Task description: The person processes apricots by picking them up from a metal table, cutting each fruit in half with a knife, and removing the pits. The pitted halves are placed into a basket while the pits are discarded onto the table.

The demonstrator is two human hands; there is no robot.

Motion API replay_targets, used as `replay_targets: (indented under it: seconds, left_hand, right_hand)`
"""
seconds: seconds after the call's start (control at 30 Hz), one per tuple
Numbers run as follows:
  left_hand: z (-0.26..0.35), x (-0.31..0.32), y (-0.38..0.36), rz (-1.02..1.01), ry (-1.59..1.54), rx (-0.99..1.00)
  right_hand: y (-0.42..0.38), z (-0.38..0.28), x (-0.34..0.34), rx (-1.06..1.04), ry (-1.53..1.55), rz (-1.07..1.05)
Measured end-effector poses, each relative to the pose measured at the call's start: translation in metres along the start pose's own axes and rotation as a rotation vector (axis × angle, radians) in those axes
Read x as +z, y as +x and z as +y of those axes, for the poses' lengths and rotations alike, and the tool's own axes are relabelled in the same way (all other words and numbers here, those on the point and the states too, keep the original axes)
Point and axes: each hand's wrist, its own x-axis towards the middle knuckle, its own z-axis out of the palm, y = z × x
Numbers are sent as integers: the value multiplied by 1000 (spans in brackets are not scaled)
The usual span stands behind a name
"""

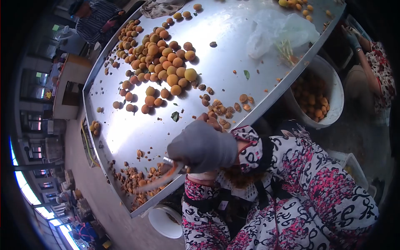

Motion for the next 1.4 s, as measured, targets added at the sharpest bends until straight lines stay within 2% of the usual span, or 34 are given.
replay_targets:
  seconds: [0.07, 0.1, 0.17, 0.2, 0.23, 0.3, 0.33, 0.37, 0.4, 0.43, 0.47, 0.5, 0.53, 0.57, 0.6, 0.63, 0.7, 0.73, 0.83, 0.87, 0.93, 1.07, 1.13, 1.17, 1.23, 1.27, 1.33, 1.4]
  left_hand:
    - [-17, -25, -38, 31, 25, 53]
    - [-23, -32, -42, 47, 39, 82]
    - [-33, -39, -32, 87, 67, 142]
    - [-33, -34, -22, 109, 77, 173]
    - [-32, -27, -7, 128, 85, 205]
    - [0, -26, -7, 32, -640, -300]
    - [6, -33, -6, -178, -613, -281]
    - [8, -33, -10, -59, -500, -198]
    - [13, -25, -12, 68, -429, -113]
    - [15, -19, -13, 191, -356, -28]
    - [13, -18, -12, 187, -351, -23]
    - [11, -18, -12, 240, -218, 82]
    - [10, -18, -12, 292, -89, 187]
    - [11, -18, -15, 285, -93, 193]
    - [18, -13, -21, 232, -53, 132]
    - [22, -10, -25, 178, -13, 73]
    - [17, -7, -25, 181, -5, 59]
    - [18, -2, -27, 188, 20, 84]
    - [18, -3, -28, 134, 86, 114]
    - [18, -2, -29, 142, 95, 126]
    - [19, 0, -31, 154, 101, 139]
    - [19, 0, -30, 178, 229, 206]
    - [18, 2, -29, 187, 255, 250]
    - [21, 4, -29, 189, 149, 210]
    - [23, 5, -27, 196, 39, 172]
    - [24, 5, -26, 177, -66, 177]
    - [22, -2, -24, 117, -227, 162]
    - [15, -27, -24, 105, -183, 83]
  right_hand:
    - [0, 0, 56, 251, -848, 351]
    - [4, 2, 43, 250, -849, 359]
    - [10, 9, -1, -31, -113, 236]
    - [11, 14, -11, 13, 57, 314]
    - [13, 15, -16, 146, 275, 465]
    - [18, 21, -34, 533, 616, 659]
    - [16, 22, -43, 520, 668, 645]
    - [13, 23, -51, 505, 723, 630]
    - [9, 31, -50, 687, 609, 517]
    - [2, 39, -44, 678, 611, 519]
    - [-6, 45, -36, 822, 530, 321]
    - [-4, 38, -34, 958, 441, 118]
    - [-4, 32, -34, 1057, 419, 24]
    - [-5, 25, -35, 1155, 390, -69]
    - [-7, 25, -32, 1226, 490, -72]
    - [-13, 30, -21, 1223, 478, -64]
    - [-17, 35, -4, 1076, 968, 281]
    - [-18, 33, -11, 1275, 1012, 209]
    - [-14, 25, -16, 1298, 1102, 252]
    - [-17, 28, -16, 1298, 1101, 254]
    - [-25, 37, -16, 1189, 1048, 56]
    - [-32, 39, -11, 1139, 1057, 72]
    - [-33, 41, -10, 1078, 772, 57]
    - [-34, 41, -4, 1080, 775, 55]
    - [-31, 37, 7, 830, 536, 322]
    - [-34, 37, 6, 808, 406, 297]
    - [-33, 35, 7, 794, 339, 277]
    - [-26, 20, -2, 684, 169, 179]
